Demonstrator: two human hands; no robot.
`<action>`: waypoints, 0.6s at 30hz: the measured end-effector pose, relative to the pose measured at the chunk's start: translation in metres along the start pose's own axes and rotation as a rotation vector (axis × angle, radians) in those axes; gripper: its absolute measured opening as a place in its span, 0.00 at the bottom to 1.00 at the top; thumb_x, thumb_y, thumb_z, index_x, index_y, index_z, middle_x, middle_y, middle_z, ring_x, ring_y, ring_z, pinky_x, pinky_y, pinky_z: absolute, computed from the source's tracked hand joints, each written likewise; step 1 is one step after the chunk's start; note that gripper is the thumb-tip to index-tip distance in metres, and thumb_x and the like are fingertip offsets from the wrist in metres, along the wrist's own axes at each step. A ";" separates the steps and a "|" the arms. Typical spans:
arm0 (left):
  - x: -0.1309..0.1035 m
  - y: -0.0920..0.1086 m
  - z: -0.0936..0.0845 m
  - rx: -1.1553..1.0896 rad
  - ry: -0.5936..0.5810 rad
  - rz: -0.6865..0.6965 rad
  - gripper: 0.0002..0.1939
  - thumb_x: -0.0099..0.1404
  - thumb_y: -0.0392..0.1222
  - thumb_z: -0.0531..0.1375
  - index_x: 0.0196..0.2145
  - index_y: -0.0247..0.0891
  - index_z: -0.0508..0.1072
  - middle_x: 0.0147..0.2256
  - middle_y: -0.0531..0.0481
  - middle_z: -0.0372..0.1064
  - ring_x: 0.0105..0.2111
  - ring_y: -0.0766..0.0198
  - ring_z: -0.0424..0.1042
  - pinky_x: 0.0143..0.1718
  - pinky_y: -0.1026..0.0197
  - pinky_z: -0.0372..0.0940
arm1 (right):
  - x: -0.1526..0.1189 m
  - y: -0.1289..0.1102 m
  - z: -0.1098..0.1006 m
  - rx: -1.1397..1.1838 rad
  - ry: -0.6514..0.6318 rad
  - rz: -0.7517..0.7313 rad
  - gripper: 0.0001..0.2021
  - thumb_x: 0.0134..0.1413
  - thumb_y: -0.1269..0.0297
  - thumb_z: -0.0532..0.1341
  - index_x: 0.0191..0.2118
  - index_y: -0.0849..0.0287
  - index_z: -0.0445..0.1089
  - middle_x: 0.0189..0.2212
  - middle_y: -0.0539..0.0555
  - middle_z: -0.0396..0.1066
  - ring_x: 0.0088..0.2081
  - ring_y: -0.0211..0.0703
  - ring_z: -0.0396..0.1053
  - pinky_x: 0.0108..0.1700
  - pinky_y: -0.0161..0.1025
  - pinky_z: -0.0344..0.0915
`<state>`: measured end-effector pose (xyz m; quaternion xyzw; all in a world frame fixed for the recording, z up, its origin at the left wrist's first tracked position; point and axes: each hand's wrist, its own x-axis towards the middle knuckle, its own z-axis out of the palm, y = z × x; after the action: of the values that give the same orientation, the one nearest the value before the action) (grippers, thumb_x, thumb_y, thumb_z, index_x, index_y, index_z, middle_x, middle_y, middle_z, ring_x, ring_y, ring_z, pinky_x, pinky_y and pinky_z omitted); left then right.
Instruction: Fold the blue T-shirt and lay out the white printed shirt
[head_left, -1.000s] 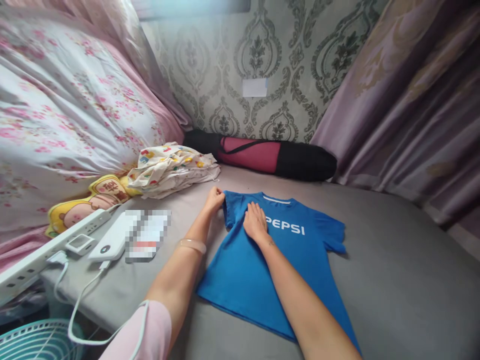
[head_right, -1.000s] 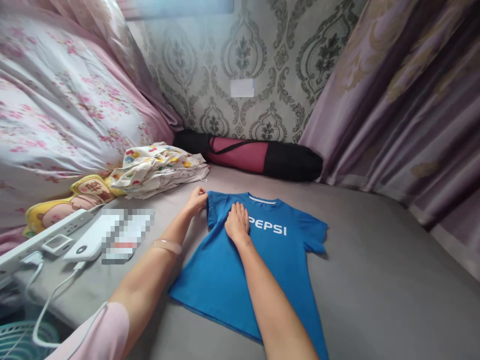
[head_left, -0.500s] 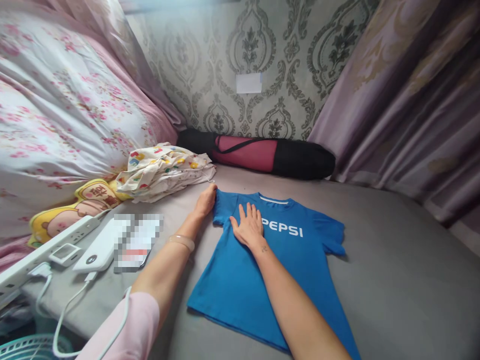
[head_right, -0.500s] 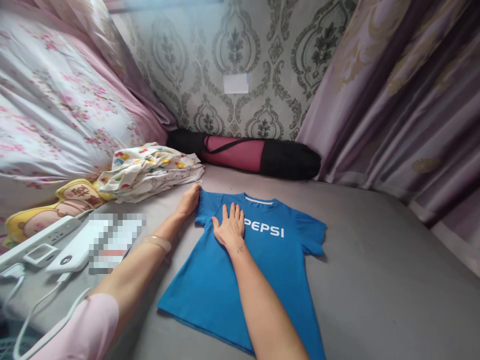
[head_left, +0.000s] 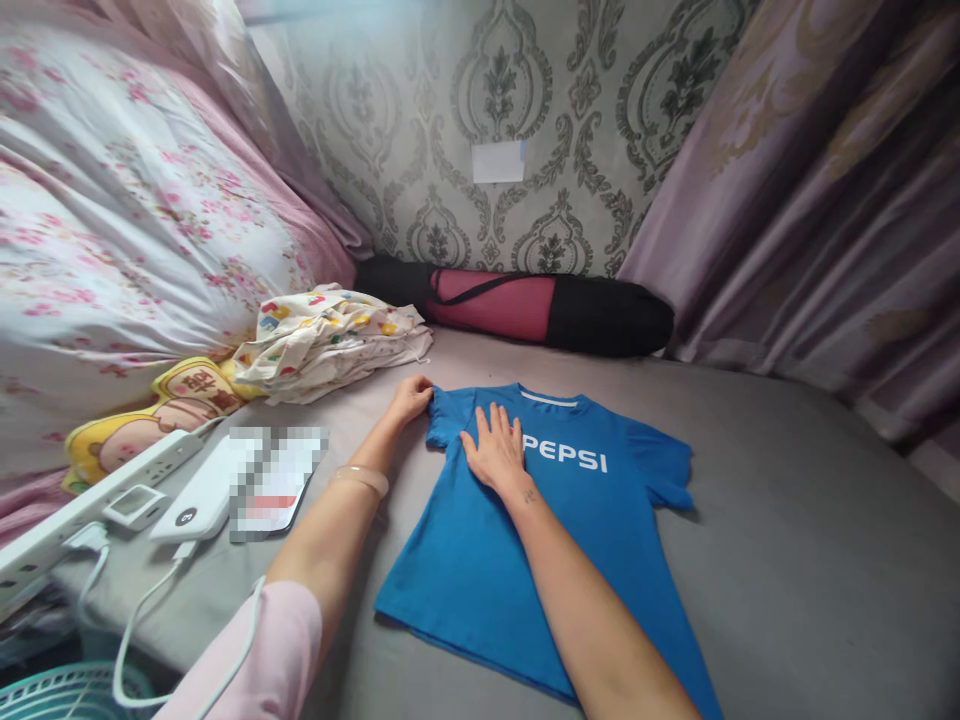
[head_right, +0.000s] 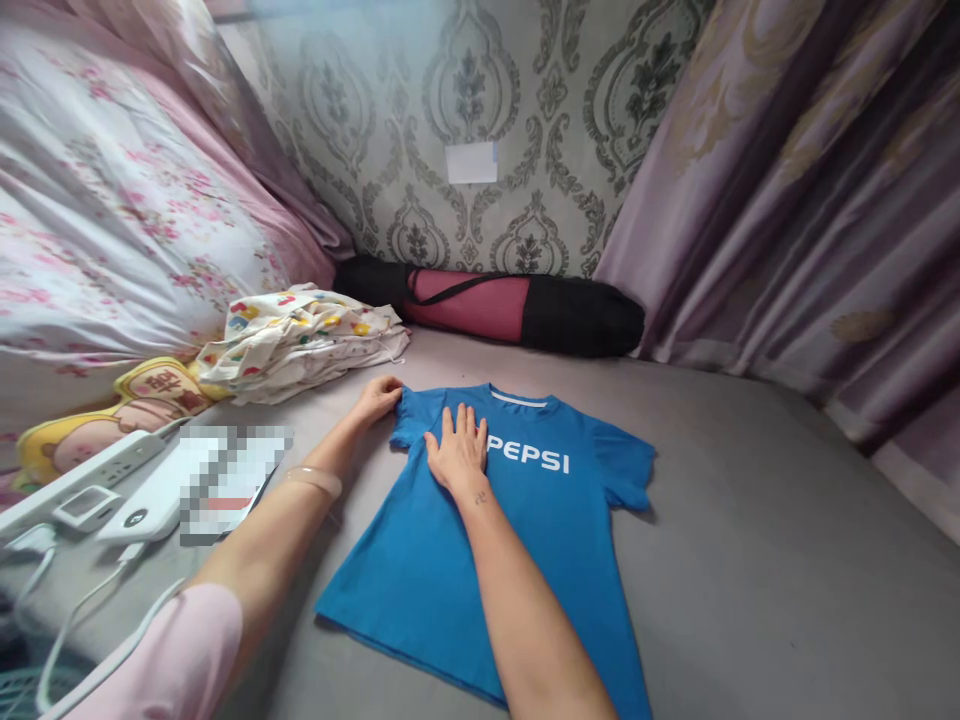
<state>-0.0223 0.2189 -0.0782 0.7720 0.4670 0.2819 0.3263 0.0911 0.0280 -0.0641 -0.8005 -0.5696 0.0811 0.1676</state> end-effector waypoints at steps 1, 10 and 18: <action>0.000 0.001 0.000 -0.027 -0.012 -0.005 0.10 0.52 0.37 0.56 0.31 0.33 0.74 0.26 0.49 0.71 0.29 0.63 0.69 0.31 0.64 0.65 | 0.000 -0.002 -0.001 0.010 -0.004 -0.028 0.31 0.64 0.51 0.43 0.66 0.65 0.47 0.67 0.63 0.38 0.67 0.52 0.33 0.64 0.51 0.28; -0.002 0.006 -0.001 -0.215 0.009 -0.074 0.14 0.51 0.36 0.53 0.36 0.32 0.72 0.26 0.50 0.70 0.20 0.69 0.65 0.22 0.67 0.63 | -0.007 -0.015 0.010 0.031 -0.060 -0.171 0.30 0.65 0.52 0.41 0.66 0.65 0.47 0.67 0.60 0.40 0.67 0.48 0.35 0.65 0.50 0.29; -0.002 0.008 -0.002 -0.046 0.044 -0.126 0.13 0.51 0.30 0.54 0.34 0.32 0.72 0.28 0.46 0.71 0.25 0.63 0.70 0.30 0.60 0.66 | -0.008 -0.014 0.008 0.034 -0.098 -0.172 0.25 0.66 0.53 0.42 0.65 0.51 0.51 0.68 0.55 0.37 0.67 0.49 0.34 0.65 0.53 0.28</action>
<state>-0.0205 0.2148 -0.0709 0.7268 0.5152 0.2885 0.3507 0.0738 0.0259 -0.0669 -0.7409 -0.6422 0.1150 0.1595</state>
